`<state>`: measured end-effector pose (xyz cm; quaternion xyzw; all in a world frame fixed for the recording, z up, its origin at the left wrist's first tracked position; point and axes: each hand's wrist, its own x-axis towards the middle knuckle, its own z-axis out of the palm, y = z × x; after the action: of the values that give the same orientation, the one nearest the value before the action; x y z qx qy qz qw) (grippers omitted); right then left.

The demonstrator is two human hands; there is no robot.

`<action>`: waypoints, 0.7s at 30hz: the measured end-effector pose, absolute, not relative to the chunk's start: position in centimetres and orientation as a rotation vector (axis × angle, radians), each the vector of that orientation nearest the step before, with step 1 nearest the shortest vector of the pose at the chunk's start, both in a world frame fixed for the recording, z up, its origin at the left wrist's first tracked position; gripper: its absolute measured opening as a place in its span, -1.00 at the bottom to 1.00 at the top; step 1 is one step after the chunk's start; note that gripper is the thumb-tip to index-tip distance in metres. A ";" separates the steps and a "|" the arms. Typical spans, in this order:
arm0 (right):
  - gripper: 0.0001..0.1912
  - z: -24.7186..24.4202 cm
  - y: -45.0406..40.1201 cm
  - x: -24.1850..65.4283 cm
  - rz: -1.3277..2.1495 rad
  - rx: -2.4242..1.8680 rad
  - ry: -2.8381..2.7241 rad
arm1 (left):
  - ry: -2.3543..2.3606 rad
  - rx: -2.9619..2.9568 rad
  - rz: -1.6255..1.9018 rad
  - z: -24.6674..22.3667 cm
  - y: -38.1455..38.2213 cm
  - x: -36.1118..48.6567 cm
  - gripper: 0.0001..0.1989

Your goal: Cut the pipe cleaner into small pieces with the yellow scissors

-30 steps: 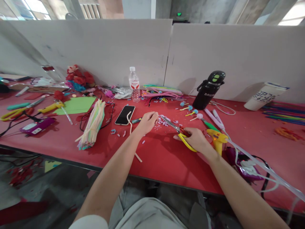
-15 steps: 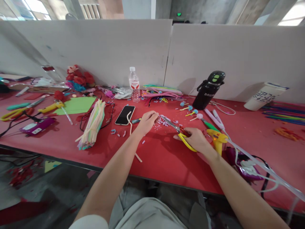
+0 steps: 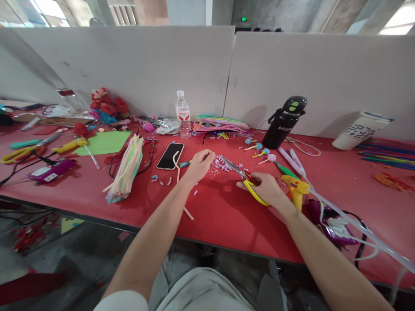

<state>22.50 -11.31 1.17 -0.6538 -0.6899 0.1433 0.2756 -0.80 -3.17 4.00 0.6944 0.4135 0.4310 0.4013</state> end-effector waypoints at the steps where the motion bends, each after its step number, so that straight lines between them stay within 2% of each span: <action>1: -0.41 1.2 -11.3 22.5 0.388 -1.755 -1.856 | 1.045 1.756 1.090 4.0 -3.2 -0.8 -0.71; 21: -0.44 1.0 -11.2 22.6 0.416 -1.737 -1.866 | 1.015 1.791 1.076 3.9 -3.1 -0.8 -0.69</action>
<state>22.59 -11.25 0.99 -0.6464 -0.6943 0.1548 0.2759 -0.85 -3.11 3.88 0.7073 0.4009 0.4248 0.3982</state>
